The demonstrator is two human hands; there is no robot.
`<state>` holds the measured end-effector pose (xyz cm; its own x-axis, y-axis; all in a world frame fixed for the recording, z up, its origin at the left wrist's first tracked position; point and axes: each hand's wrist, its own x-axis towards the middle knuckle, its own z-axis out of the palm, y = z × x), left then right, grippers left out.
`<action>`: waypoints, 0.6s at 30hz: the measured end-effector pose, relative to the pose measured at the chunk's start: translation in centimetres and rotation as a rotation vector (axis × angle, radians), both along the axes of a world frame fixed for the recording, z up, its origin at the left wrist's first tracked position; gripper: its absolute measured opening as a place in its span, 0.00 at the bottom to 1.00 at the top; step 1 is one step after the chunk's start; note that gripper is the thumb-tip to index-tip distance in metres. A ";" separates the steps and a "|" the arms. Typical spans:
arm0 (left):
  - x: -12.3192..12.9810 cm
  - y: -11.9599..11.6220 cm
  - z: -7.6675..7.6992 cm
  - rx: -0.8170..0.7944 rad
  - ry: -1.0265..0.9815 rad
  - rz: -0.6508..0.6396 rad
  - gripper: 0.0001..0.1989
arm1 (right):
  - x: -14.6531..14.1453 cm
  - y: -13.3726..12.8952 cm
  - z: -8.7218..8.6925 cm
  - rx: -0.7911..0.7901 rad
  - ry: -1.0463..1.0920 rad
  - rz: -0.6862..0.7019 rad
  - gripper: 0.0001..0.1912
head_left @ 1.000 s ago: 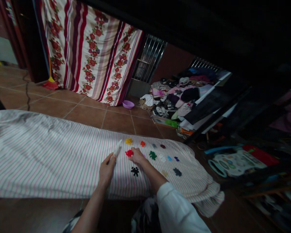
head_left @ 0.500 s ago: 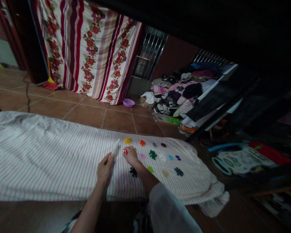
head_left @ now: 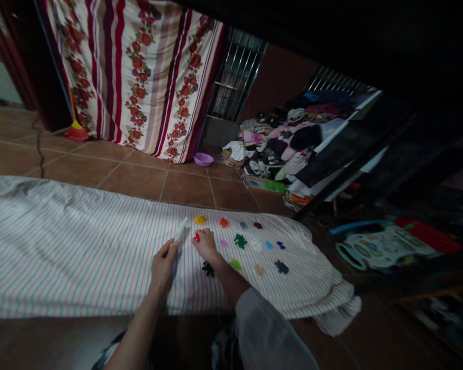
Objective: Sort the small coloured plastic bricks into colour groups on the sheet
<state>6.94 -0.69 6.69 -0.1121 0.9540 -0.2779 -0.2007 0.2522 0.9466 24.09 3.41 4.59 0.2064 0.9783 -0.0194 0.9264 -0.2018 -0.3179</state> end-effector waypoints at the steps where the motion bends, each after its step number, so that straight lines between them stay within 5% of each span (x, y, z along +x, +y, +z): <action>1: 0.0 0.0 0.1 -0.001 0.003 0.001 0.17 | 0.1 0.0 0.0 0.006 0.009 0.008 0.16; 8: 0.0 -0.1 0.2 -0.014 0.012 0.019 0.17 | 4.5 -1.3 1.1 0.124 -0.006 0.027 0.15; 13: 0.0 -0.1 0.1 0.003 0.025 -0.007 0.17 | 8.1 -3.0 2.4 0.015 -0.115 -0.154 0.15; 18: 0.3 -0.2 0.2 0.011 0.005 -0.007 0.16 | 8.6 -3.6 1.9 -0.084 -0.127 -0.112 0.15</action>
<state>7.24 -0.85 6.86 -0.1067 0.9578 -0.2669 -0.1941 0.2432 0.9503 32.71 -0.16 6.44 0.3202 0.9450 -0.0666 0.9281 -0.3270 -0.1779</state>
